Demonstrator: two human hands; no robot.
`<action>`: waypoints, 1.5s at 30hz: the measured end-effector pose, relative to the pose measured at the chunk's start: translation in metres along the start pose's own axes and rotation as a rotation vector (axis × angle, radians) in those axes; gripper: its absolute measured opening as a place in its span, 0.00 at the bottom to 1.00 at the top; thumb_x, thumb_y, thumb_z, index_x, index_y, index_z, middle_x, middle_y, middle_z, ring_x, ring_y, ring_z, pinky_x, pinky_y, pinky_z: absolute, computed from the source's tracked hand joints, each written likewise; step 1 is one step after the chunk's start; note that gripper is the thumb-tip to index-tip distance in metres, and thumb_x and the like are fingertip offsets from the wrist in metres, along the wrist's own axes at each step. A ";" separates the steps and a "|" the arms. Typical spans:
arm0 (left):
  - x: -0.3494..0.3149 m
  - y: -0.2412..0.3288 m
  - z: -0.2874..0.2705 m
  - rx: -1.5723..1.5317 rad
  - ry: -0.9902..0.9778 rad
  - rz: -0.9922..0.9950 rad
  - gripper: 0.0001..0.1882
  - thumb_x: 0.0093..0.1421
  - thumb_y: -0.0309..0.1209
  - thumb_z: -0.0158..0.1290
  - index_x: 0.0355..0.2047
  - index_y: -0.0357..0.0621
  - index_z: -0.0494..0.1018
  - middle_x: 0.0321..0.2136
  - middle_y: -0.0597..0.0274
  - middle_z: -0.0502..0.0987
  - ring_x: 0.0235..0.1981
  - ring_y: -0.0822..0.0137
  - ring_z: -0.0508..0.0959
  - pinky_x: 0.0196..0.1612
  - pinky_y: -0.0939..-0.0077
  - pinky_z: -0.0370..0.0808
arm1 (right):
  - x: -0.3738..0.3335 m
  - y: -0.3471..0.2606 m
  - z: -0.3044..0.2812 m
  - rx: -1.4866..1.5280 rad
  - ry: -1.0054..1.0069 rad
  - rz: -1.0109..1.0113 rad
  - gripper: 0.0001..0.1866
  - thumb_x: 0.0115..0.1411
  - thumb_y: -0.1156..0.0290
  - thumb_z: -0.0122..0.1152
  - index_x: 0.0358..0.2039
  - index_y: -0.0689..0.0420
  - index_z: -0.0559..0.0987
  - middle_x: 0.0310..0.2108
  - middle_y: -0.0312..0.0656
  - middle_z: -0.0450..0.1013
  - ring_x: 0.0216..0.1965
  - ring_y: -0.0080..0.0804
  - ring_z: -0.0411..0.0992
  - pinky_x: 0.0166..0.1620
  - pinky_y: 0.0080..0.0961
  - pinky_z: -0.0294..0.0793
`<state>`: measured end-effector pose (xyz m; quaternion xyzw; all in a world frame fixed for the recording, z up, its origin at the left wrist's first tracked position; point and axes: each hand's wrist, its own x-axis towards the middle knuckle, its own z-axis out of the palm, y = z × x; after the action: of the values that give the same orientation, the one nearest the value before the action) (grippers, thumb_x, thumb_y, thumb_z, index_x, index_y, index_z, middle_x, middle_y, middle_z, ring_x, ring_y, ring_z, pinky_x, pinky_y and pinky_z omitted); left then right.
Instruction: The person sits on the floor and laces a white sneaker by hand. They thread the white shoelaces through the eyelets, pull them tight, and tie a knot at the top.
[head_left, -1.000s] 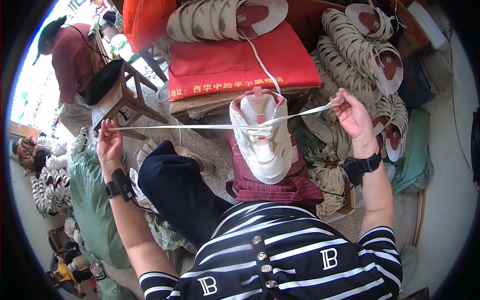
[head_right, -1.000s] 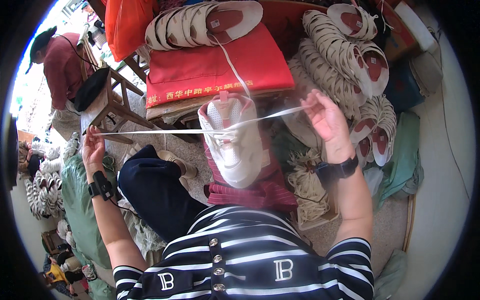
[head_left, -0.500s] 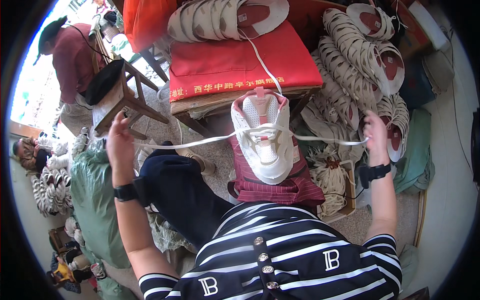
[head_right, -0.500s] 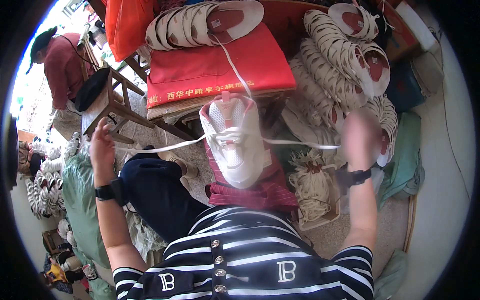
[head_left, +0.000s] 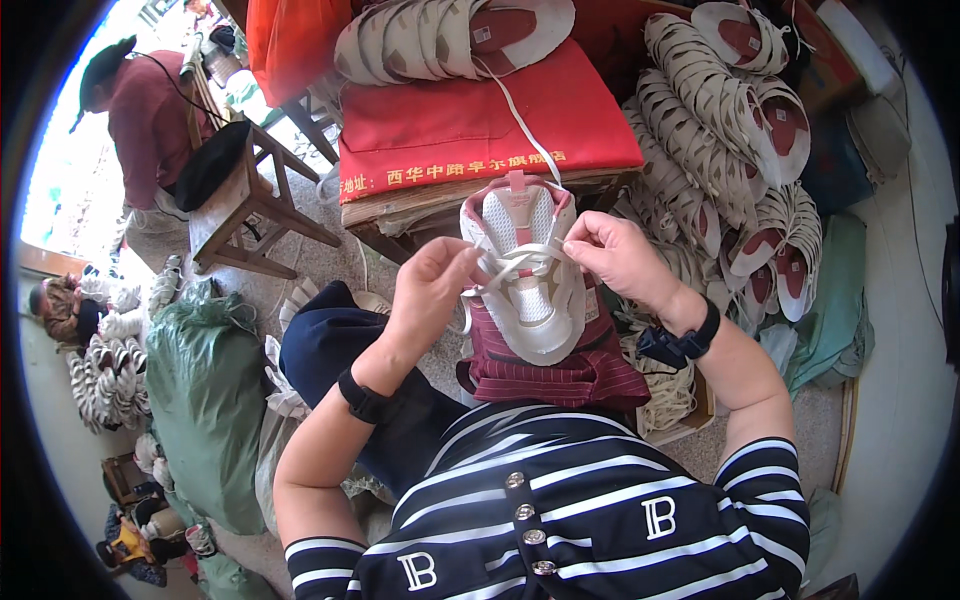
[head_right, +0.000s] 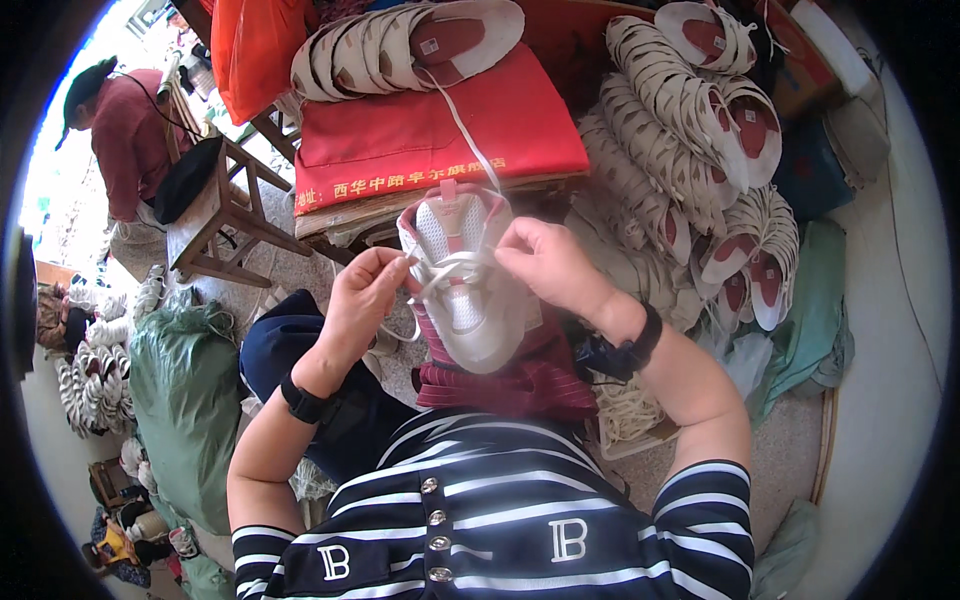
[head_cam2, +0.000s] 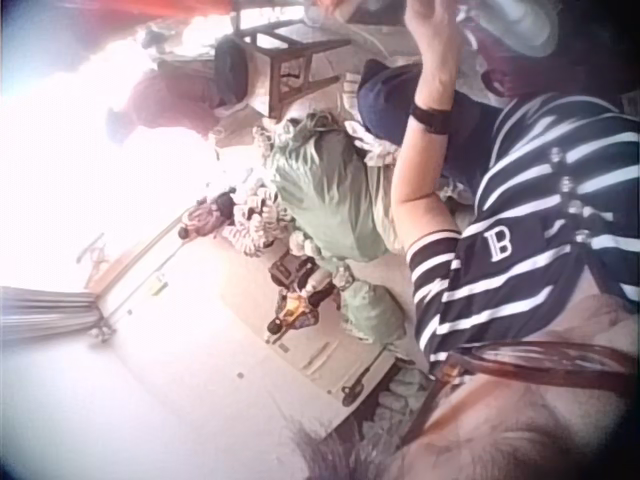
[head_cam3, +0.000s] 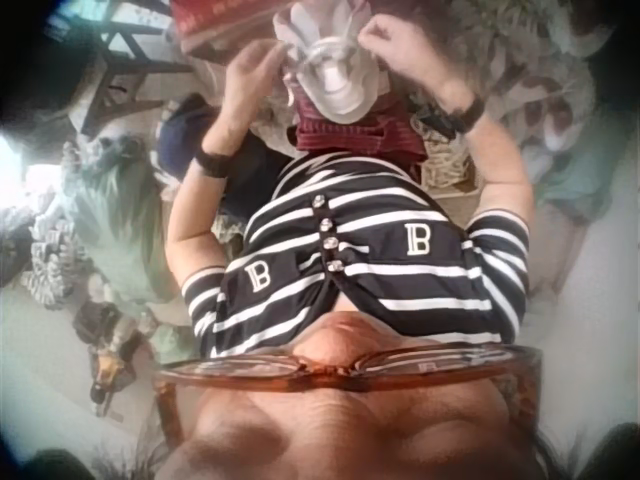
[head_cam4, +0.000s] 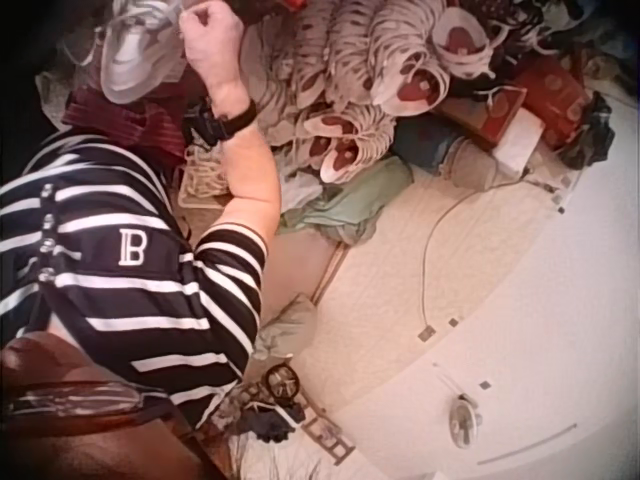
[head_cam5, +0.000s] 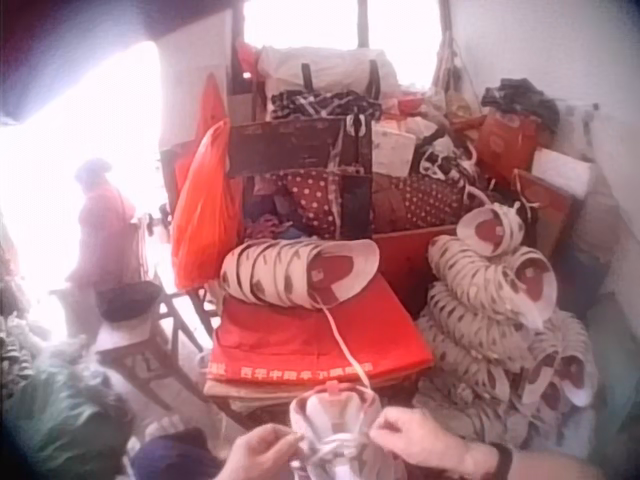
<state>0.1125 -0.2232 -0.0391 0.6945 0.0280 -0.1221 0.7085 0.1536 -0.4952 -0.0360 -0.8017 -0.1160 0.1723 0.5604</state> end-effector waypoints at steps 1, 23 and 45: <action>-0.001 -0.004 0.003 0.012 -0.008 0.032 0.11 0.71 0.33 0.52 0.41 0.35 0.75 0.28 0.64 0.80 0.27 0.79 0.75 0.32 0.83 0.71 | 0.002 -0.004 -0.001 -0.093 -0.006 -0.003 0.05 0.64 0.71 0.60 0.34 0.59 0.77 0.29 0.32 0.76 0.27 0.17 0.71 0.31 0.20 0.72; 0.010 0.009 0.020 1.153 0.196 0.859 0.09 0.56 0.26 0.58 0.24 0.42 0.68 0.24 0.54 0.71 0.29 0.50 0.75 0.34 0.58 0.72 | 0.010 -0.076 0.000 -1.358 -0.146 -0.747 0.06 0.51 0.72 0.61 0.31 0.56 0.76 0.33 0.40 0.73 0.41 0.36 0.73 0.44 0.35 0.70; 0.040 0.032 -0.019 0.825 -0.281 0.598 0.06 0.58 0.26 0.61 0.31 0.37 0.75 0.35 0.57 0.70 0.35 0.58 0.74 0.39 0.67 0.73 | 0.035 -0.039 -0.021 -0.567 -0.207 -0.318 0.08 0.57 0.71 0.65 0.27 0.61 0.79 0.37 0.40 0.65 0.38 0.33 0.71 0.40 0.27 0.72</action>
<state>0.1607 -0.2092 -0.0166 0.8704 -0.3169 -0.0075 0.3768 0.1947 -0.4862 0.0023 -0.8758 -0.3393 0.1240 0.3203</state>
